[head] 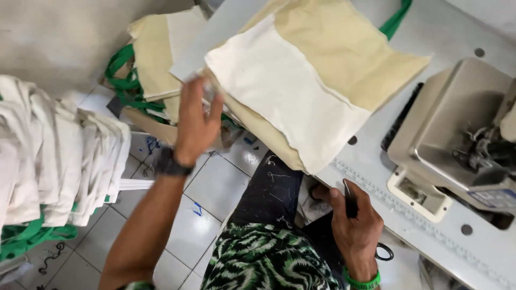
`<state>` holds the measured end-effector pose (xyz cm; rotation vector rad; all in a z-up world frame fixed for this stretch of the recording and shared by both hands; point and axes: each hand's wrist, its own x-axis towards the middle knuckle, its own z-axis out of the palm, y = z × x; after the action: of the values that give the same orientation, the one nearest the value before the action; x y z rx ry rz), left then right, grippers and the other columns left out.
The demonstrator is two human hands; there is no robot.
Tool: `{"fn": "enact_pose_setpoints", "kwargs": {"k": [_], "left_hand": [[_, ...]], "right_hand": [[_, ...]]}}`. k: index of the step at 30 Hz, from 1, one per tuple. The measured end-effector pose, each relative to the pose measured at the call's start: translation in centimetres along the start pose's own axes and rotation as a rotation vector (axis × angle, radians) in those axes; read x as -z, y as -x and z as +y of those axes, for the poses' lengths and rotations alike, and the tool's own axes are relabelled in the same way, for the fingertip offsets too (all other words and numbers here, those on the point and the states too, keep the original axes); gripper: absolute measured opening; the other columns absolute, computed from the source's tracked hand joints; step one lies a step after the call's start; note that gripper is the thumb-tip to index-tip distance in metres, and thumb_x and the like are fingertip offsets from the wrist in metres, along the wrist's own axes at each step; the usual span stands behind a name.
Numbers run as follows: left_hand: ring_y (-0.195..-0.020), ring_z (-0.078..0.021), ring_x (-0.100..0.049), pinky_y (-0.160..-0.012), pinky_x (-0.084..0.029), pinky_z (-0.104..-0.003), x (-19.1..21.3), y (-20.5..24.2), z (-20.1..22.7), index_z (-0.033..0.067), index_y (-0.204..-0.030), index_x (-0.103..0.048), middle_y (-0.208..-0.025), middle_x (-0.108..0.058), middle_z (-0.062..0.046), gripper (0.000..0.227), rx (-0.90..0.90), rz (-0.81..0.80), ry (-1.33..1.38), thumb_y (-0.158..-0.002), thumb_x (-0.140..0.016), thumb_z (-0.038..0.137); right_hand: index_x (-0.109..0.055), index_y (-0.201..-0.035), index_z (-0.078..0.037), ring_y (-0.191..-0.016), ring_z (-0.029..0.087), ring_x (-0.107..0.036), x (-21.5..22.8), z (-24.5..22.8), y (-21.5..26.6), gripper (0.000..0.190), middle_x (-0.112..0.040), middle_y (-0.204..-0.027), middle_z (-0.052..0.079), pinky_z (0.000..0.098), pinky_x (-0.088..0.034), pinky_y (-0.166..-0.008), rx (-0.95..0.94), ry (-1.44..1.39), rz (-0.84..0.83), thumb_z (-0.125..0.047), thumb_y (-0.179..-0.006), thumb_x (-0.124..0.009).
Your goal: Sewing and trimming fabric tote bags using an industrial overlock machine and scissors.
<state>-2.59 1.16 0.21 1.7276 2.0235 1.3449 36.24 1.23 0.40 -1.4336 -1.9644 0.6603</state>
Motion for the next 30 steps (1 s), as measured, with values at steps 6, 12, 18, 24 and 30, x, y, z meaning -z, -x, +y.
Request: {"fn": "enact_pose_setpoints", "kwargs": {"k": [6, 12, 18, 24, 30], "left_hand": [[-0.164, -0.0493, -0.031, -0.128, -0.014, -0.075, -5.5, -3.3, -2.7, 0.0158, -0.176, 0.008, -0.179, -0.035, -0.026, 0.151, 0.247, -0.11, -0.309, -0.08, -0.096, 0.07], [-0.157, -0.0373, -0.042, -0.128, -0.022, -0.072, -6.5, -0.5, 2.8, 0.0061, -0.16, -0.015, -0.159, -0.06, -0.014, 0.092, -0.045, -0.016, -0.067, -0.105, -0.057, 0.065], [-0.138, -0.0417, -0.047, -0.112, -0.042, -0.062, -5.5, 1.5, -3.3, 0.0108, -0.168, -0.045, -0.146, -0.057, -0.023, 0.078, 0.131, 0.104, -0.249, -0.107, -0.077, 0.047], [-0.132, -0.0393, -0.055, -0.107, -0.047, -0.06, -5.0, 1.7, 4.2, 0.0126, -0.168, -0.042, -0.146, -0.058, -0.021, 0.082, -0.134, -0.02, -0.401, -0.102, -0.078, 0.047], [-0.109, -0.0338, -0.061, -0.093, -0.06, -0.044, -3.3, 1.8, 3.3, 0.0045, -0.133, -0.077, -0.124, -0.063, -0.02, 0.037, 0.056, -0.253, -0.275, -0.101, -0.08, 0.023]], "right_hand": [[-0.059, -0.156, -0.007, -0.072, 0.022, -0.078, -1.9, -1.9, -0.5, 0.087, -0.077, -0.085, 0.009, 0.0406, -0.069, -0.063, -0.086, 0.02, -0.046, -0.042, -0.084, -0.091], [-0.067, -0.15, -0.004, -0.057, 0.016, -0.066, -2.0, 0.8, -1.6, 0.08, -0.076, -0.078, 0.006, 0.0354, -0.061, -0.051, 0.165, 0.205, -0.028, -0.044, -0.086, -0.091], [-0.077, -0.121, 0.005, -0.062, 0.018, -0.069, -0.3, 4.3, -3.3, 0.02, -0.077, -0.085, 0.012, 0.0295, -0.056, -0.052, 0.264, 0.278, 0.045, -0.009, -0.107, -0.081], [-0.08, -0.126, 0.012, -0.072, 0.025, -0.075, 4.4, 3.6, -1.6, 0.027, -0.079, -0.094, 0.019, 0.0333, -0.063, -0.063, 0.15, 0.261, 0.054, -0.004, -0.105, -0.085], [-0.081, -0.124, 0.007, -0.064, 0.02, -0.067, 4.4, 4.1, -0.7, 0.027, -0.078, -0.086, 0.015, 0.0328, -0.057, -0.056, 0.058, 0.235, 0.032, -0.01, -0.103, -0.085]]}}
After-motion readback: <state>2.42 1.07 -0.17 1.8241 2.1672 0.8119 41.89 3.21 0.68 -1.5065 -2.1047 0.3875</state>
